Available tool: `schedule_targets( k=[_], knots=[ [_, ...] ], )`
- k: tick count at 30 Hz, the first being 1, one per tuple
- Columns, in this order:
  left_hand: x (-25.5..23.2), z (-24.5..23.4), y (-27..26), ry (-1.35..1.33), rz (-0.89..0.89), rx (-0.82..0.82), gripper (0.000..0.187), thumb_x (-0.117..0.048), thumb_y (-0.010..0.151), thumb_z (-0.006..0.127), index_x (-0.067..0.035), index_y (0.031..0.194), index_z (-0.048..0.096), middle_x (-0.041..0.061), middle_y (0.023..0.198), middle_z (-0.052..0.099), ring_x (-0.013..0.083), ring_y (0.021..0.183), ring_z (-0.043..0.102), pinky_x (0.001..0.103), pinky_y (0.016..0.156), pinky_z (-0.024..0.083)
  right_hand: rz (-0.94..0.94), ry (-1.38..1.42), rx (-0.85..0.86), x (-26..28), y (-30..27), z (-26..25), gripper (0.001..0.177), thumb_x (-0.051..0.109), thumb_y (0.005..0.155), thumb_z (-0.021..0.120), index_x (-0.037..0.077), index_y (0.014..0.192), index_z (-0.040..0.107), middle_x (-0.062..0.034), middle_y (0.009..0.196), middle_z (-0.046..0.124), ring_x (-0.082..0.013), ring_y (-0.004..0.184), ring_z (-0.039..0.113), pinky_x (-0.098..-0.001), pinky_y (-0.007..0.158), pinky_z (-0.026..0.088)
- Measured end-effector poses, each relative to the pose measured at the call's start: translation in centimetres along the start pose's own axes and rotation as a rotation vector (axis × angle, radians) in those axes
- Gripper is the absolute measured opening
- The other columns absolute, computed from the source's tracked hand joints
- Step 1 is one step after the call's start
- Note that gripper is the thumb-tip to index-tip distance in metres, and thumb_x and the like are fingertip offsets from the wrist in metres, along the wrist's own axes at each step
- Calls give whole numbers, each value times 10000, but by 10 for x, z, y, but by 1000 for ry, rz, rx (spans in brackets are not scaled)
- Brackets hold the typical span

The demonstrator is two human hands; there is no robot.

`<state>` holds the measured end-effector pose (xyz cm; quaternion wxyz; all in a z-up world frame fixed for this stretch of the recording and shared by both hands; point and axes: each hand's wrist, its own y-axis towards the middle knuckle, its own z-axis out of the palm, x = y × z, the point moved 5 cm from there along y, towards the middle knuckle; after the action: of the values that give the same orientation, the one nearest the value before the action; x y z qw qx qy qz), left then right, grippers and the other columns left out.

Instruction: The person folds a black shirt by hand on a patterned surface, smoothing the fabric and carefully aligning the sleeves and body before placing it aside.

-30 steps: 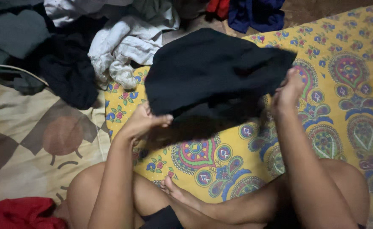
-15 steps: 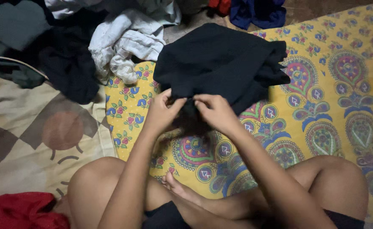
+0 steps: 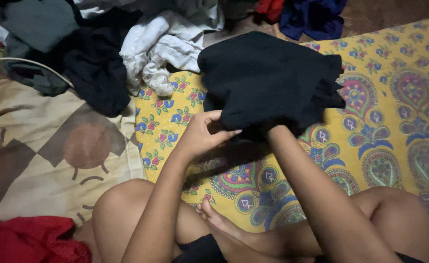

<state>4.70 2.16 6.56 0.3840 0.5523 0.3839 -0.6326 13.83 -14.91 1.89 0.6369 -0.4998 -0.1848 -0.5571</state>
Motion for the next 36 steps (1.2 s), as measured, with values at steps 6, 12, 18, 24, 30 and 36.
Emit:
schedule_targets(
  k=[6,12,18,24,30,36],
  knots=[
    [53,-22,12,-302,-675,-397,535,-587,987,535,-128,1230,663,32,938,724,218,814,693,360,704,464,177,-479,-117,-16,-23,-33,654,427,929,632,4,1417,531,-105,1375,635,-229,1186,630,-365,972,509],
    [67,-26,79,-109,-355,-630,228,-282,865,580,-92,764,503,38,708,504,158,677,460,401,584,389,50,-730,23,-20,-52,-43,704,471,927,664,-18,1416,529,-79,1375,633,-192,1176,621,-330,950,494],
    [91,-65,171,-155,-194,-762,67,-72,826,537,-33,791,495,46,703,433,165,658,389,415,562,363,-576,-1005,51,24,-137,-14,344,285,890,722,-54,925,679,-161,751,665,-254,626,619,-420,612,496],
    [90,-113,192,-126,-15,-716,479,-81,874,488,57,1328,556,180,1242,638,286,1133,594,404,982,503,-1150,-1357,797,1,-221,41,440,248,712,763,100,1125,726,-141,971,741,-322,843,699,-420,793,496],
    [43,-124,119,449,-376,-551,751,-410,939,623,20,1503,376,293,1464,522,399,1363,511,435,1152,390,-870,-1201,808,-6,-194,13,346,50,831,664,134,1143,787,-49,991,773,-220,920,730,-374,841,583],
    [-19,-54,5,1197,189,-669,867,-422,824,827,-2,1476,442,315,1471,425,489,1331,413,562,1123,307,-942,-1214,-134,74,-98,-70,146,105,969,699,28,1089,729,-119,1165,693,-309,1161,653,-413,1045,503]
  ],
)
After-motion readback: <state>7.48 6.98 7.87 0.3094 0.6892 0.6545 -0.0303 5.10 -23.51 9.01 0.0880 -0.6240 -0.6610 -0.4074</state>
